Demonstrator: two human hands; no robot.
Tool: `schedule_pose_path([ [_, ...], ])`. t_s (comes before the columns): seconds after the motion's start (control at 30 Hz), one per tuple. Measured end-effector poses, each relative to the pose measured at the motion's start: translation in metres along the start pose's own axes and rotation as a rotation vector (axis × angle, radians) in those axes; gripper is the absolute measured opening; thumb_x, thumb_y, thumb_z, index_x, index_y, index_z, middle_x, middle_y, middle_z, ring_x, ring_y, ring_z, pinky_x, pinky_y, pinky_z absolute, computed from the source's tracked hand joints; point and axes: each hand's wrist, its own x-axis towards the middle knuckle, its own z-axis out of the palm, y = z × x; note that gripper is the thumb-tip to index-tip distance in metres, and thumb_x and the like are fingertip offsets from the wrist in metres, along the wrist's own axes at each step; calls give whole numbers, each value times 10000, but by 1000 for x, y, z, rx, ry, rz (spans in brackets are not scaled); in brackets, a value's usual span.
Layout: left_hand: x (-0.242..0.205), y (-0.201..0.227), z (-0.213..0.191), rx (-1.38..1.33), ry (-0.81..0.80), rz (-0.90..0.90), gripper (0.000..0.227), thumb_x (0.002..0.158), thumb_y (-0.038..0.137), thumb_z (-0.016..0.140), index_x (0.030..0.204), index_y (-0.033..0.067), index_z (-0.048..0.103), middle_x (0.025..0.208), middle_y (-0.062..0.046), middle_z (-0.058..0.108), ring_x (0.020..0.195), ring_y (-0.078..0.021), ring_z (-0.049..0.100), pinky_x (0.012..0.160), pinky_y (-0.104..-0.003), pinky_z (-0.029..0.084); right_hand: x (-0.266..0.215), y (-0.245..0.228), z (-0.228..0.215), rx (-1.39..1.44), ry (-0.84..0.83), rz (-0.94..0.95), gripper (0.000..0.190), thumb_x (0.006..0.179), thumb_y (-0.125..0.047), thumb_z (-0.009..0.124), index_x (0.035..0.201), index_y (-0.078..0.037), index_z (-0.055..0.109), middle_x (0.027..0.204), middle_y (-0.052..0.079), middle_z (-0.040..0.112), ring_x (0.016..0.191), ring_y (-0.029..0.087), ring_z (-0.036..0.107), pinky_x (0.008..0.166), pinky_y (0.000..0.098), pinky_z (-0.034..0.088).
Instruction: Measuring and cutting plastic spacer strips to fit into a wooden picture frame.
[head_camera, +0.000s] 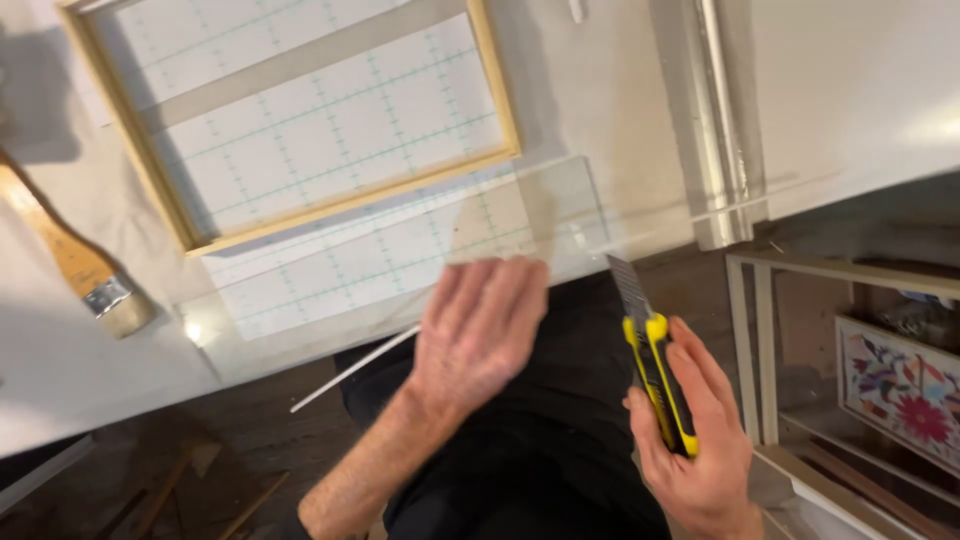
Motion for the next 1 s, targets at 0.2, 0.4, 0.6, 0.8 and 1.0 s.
schedule_pose_path([
  [0.2, -2, -5, 7, 29, -20, 28, 282, 855, 9, 715, 1133, -31, 682, 1106, -92, 595, 960, -229, 622, 770, -367, 500, 6, -2, 4, -364, 70, -187, 556, 913, 22, 723, 1421, 55, 499, 1457, 239, 535, 1287, 376, 619, 1052, 398, 554],
  [0.4, -12, -14, 18, 83, -78, 27, 272, 856, 12, 708, 1127, -2, 688, 1101, -64, 583, 970, -200, 614, 790, -350, 504, 13, -12, 18, -315, -45, -103, 495, 943, 66, 660, 1422, 28, 541, 1416, 218, 552, 1245, 336, 636, 974, 383, 572],
  [0.6, -16, -16, 21, 25, -73, 49, 293, 874, 38, 710, 1164, 2, 694, 1120, -62, 587, 1000, -203, 619, 815, -350, 516, 21, -20, 30, -352, -124, -51, 517, 923, 79, 642, 1426, 5, 548, 1415, 198, 567, 1242, 357, 622, 974, 402, 554],
  [0.8, -22, -20, 21, -16, -73, 68, 304, 911, 68, 719, 1206, -3, 706, 1167, -75, 595, 1050, -216, 632, 834, -354, 533, 19, -16, 36, -341, -134, -56, 510, 941, 78, 637, 1435, -8, 542, 1436, 200, 543, 1256, 335, 623, 985, 381, 559],
  [1.0, -28, -19, 26, -12, -78, 86, 293, 963, 62, 726, 1246, -13, 705, 1224, -95, 598, 1054, -215, 620, 825, -350, 532, 18, -14, 42, -355, -143, -14, 511, 947, 85, 631, 1444, 9, 537, 1461, 200, 511, 1228, 313, 629, 915, 357, 552],
])
